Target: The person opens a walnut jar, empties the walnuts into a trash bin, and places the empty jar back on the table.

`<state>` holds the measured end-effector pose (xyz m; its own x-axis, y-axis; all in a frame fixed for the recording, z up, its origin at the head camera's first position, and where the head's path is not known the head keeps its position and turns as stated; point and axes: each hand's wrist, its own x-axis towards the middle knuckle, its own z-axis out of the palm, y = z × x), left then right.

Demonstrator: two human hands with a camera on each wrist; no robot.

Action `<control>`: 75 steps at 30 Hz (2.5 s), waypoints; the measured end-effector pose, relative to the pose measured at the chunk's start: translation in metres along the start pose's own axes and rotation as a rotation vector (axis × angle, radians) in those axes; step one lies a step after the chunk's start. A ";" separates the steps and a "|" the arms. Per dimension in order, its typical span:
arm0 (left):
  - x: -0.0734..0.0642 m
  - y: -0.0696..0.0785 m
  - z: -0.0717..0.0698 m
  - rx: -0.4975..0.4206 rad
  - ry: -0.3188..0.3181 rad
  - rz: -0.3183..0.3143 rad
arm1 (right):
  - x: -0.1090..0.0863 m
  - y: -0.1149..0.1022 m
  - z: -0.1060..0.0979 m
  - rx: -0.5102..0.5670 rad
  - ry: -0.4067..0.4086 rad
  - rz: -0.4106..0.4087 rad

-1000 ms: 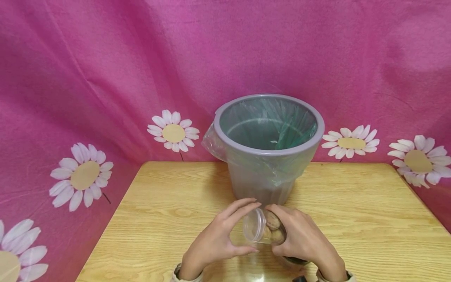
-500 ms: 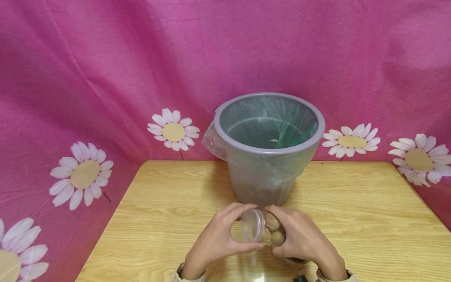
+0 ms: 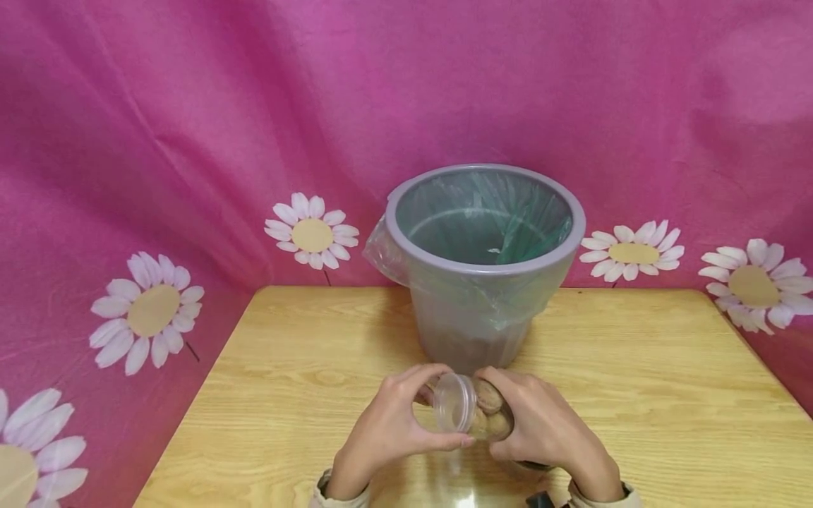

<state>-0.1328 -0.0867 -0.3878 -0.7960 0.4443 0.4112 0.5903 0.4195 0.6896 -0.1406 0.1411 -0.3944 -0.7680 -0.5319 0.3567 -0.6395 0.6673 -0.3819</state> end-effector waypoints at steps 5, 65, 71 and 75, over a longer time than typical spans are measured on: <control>0.000 0.002 -0.004 -0.037 0.015 -0.086 | 0.002 0.000 -0.001 0.013 0.021 -0.031; 0.002 0.003 -0.010 0.042 -0.092 0.210 | 0.003 -0.004 -0.003 -0.005 -0.014 0.032; 0.004 0.001 -0.009 0.084 -0.101 0.312 | 0.003 -0.005 -0.002 0.007 -0.010 0.035; 0.003 0.001 -0.008 0.096 -0.057 0.278 | 0.003 -0.005 -0.001 0.009 -0.002 0.038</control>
<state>-0.1362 -0.0914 -0.3811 -0.5951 0.5953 0.5399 0.7965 0.3474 0.4949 -0.1397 0.1365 -0.3900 -0.7918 -0.5073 0.3401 -0.6101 0.6824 -0.4027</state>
